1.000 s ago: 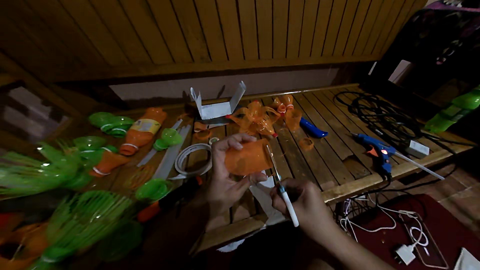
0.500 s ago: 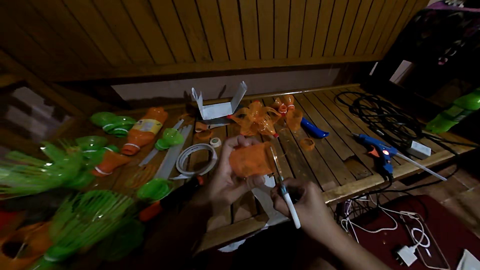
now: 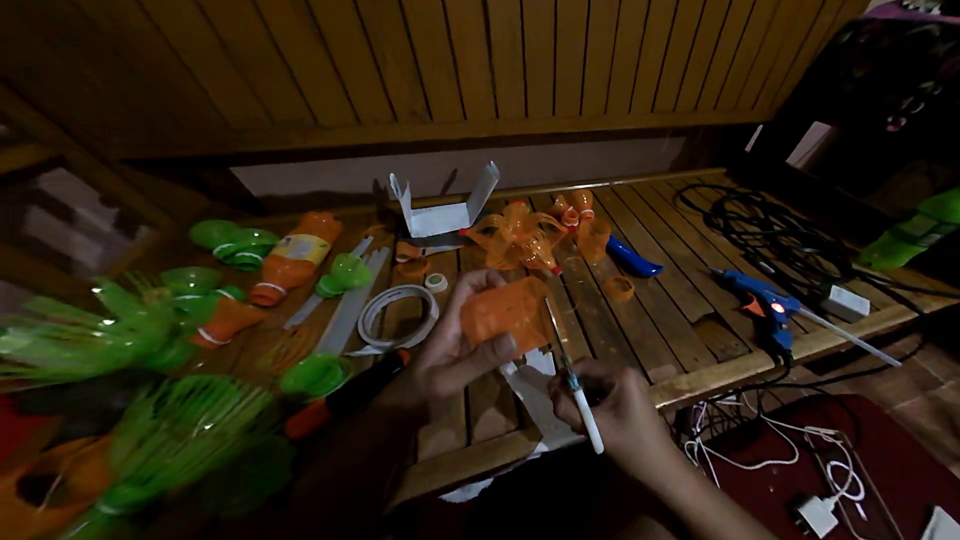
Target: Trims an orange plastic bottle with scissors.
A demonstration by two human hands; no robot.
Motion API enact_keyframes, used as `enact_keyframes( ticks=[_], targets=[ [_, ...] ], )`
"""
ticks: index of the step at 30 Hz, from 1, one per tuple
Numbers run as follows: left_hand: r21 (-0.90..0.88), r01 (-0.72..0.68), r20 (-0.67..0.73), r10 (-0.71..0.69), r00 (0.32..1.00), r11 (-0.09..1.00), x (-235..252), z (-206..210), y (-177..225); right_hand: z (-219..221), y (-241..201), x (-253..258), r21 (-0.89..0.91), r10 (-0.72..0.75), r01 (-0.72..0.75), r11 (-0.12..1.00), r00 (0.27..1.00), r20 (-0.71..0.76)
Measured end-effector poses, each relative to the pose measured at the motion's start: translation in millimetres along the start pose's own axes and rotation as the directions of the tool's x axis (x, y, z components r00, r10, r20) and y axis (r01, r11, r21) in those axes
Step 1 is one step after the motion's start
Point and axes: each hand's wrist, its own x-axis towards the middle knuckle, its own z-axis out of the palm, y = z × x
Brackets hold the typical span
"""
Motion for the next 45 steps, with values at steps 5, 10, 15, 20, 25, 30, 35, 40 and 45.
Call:
enact_keyframes(
  ticks=[5,10,15,20,25,30,35,40,45],
  targets=[
    [-0.025,0.104,0.081,-0.102,0.992,0.994,0,-1,4,2,-3,-1,0.002,-0.011,0.011,1.0,1.0,-0.021],
    [-0.059,0.113,0.07,-0.109,0.992,0.992,0,0,11,3,3,-2,-0.046,-0.102,0.1,0.994,0.994,-0.046],
    [-0.089,0.127,0.108,-0.118,0.987,0.988,0,-9,6,1,5,-4,-0.048,-0.093,0.092,0.995,0.995,-0.03],
    [-0.055,0.265,0.183,-0.252,0.95,0.963,-3,-10,11,1,0,-3,-0.017,-0.02,0.02,1.0,1.0,0.004],
    [-0.087,0.275,0.238,-0.248,0.939,0.958,-2,-12,9,0,-1,-3,-0.041,-0.057,0.056,0.998,0.998,-0.018],
    [-0.158,0.313,0.252,-0.268,0.93,0.937,-1,-14,8,-1,2,-5,-0.111,-0.125,0.12,0.987,0.992,-0.036],
    [-0.238,0.382,0.296,-0.308,0.904,0.893,3,-14,13,-1,3,-7,-0.101,-0.112,0.109,0.989,0.993,-0.028],
    [-0.239,0.495,0.423,-0.37,0.827,0.835,2,-13,14,2,-1,-5,-0.055,-0.077,0.076,0.996,0.997,-0.02],
    [-0.245,0.559,0.422,-0.433,0.797,0.792,2,-13,18,1,-3,-6,-0.125,-0.135,0.13,0.984,0.99,-0.034]
  ],
)
